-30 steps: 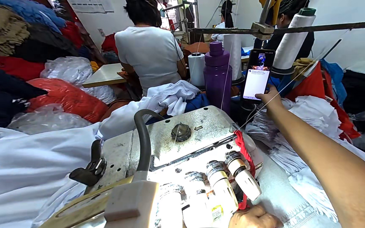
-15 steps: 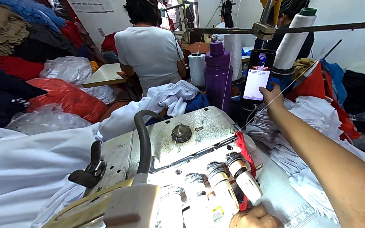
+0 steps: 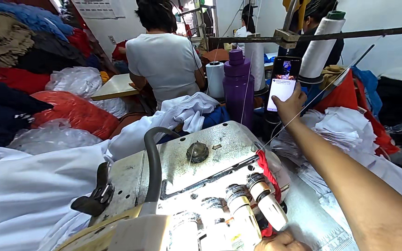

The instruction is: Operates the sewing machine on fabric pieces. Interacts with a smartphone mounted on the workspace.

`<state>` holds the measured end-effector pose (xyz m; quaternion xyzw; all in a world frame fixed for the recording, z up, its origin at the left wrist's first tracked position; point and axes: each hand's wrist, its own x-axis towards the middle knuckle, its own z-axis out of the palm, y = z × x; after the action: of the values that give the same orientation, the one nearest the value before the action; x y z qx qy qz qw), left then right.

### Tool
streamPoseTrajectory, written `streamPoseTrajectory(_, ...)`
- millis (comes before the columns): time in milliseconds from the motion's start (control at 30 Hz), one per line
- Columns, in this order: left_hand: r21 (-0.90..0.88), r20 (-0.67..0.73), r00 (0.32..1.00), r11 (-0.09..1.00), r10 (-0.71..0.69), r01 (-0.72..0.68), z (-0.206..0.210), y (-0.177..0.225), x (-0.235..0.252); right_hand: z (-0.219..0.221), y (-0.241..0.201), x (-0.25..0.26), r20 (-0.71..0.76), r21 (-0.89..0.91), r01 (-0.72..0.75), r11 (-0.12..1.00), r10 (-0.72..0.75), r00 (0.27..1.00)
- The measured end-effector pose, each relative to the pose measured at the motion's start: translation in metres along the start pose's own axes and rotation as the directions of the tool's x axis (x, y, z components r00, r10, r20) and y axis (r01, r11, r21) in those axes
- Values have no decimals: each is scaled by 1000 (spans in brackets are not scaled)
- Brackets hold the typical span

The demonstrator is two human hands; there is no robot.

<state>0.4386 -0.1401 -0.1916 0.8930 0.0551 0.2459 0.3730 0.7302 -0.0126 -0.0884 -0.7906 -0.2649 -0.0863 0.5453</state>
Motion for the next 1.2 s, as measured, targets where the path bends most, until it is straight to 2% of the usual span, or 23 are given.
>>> streamPoseTrajectory(100, -5, 7, 1000, 1000, -6, 6, -2, 1, 1, 7, -8, 0, -27, -48, 23, 999, -25, 999)
streamPoseTrajectory(367, -11, 18, 1000, 1000, -15, 16, -3, 3, 1, 20, -27, 3, -74, -165, -97, 982, 86, 994)
streamPoseTrajectory(500, -11, 5, 1000, 1000, -2, 2, -2, 1, 1, 19, -28, 6, -71, -225, -98, 969, 84, 994)
streamPoseTrajectory(1200, -27, 12, 1000, 1000, -4, 4, -2, 1, 0, 22, -30, 14, -88, -272, -91, 958, 70, 994)
